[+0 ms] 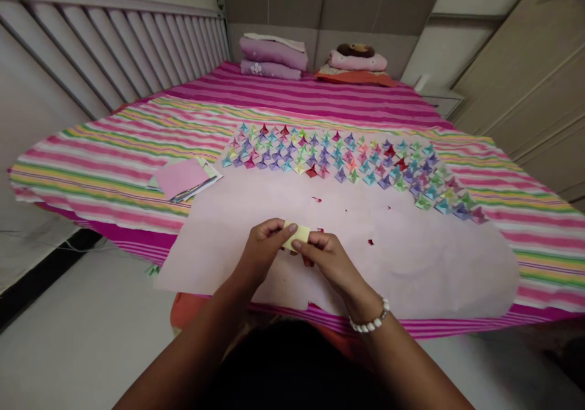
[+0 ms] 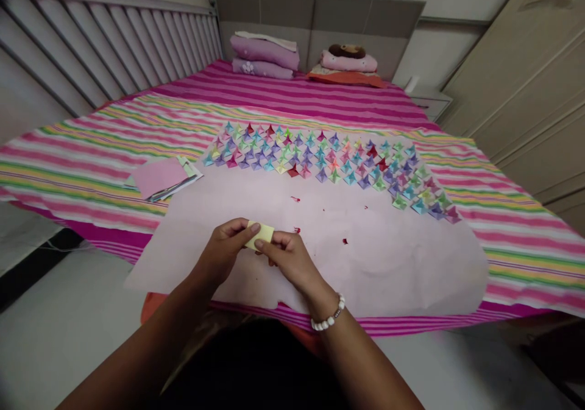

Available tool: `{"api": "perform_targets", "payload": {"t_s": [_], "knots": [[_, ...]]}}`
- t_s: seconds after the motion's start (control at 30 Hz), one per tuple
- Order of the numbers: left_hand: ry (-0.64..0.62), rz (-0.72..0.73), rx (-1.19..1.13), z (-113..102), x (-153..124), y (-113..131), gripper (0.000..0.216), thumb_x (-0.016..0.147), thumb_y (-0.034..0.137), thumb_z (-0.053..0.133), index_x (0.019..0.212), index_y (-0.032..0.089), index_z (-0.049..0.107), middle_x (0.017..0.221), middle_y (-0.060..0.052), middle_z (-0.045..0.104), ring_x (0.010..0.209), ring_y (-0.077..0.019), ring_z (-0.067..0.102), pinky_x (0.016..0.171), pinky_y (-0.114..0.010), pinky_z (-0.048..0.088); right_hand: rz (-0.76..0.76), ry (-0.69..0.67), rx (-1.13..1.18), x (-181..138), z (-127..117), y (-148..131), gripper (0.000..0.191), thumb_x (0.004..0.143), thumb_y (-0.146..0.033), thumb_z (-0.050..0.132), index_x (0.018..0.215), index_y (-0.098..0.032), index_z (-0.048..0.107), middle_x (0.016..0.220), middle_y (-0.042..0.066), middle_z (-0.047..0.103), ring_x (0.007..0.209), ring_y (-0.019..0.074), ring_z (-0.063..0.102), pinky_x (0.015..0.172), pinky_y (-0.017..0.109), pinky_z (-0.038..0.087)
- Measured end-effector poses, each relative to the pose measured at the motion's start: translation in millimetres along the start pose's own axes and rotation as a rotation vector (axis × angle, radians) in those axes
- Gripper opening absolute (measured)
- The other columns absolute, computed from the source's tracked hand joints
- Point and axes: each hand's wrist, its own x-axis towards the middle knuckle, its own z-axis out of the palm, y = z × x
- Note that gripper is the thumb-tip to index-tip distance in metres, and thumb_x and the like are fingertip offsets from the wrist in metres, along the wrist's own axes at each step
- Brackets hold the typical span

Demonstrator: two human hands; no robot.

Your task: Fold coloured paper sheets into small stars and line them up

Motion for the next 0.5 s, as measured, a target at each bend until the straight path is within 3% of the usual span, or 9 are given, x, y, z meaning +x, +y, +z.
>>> {"api": "perform_targets", "payload": {"t_s": [0.3,0.5], "knots": [[0.118,0.064,0.086,1,-4,0,0.033,0.080,0.042,0.064,0.060,0.017,0.055,0.054,0.003,0.050,0.057,-0.0118,0.051,0.056,-0.024,0.040,0.031,-0.016,0.042,-7,10,3,0.031,0.076,-0.044,0.066,0.063,-0.015,0.063,0.050,-0.003,0.051,0.047,0.0085,0.041,0.050,0.024,0.030],[0.050,-0.058,-0.191,3,-1,-6,0.032,0.081,0.044,0.061,0.063,0.018,0.054,0.052,0.003,0.049,0.050,-0.0118,0.047,0.050,-0.025,0.038,0.033,0.005,0.049,-10,13,4,0.032,0.076,-0.043,0.066,0.062,-0.015,0.062,0.049,-0.003,0.052,0.047,0.0084,0.040,0.051,0.024,0.030]]}}
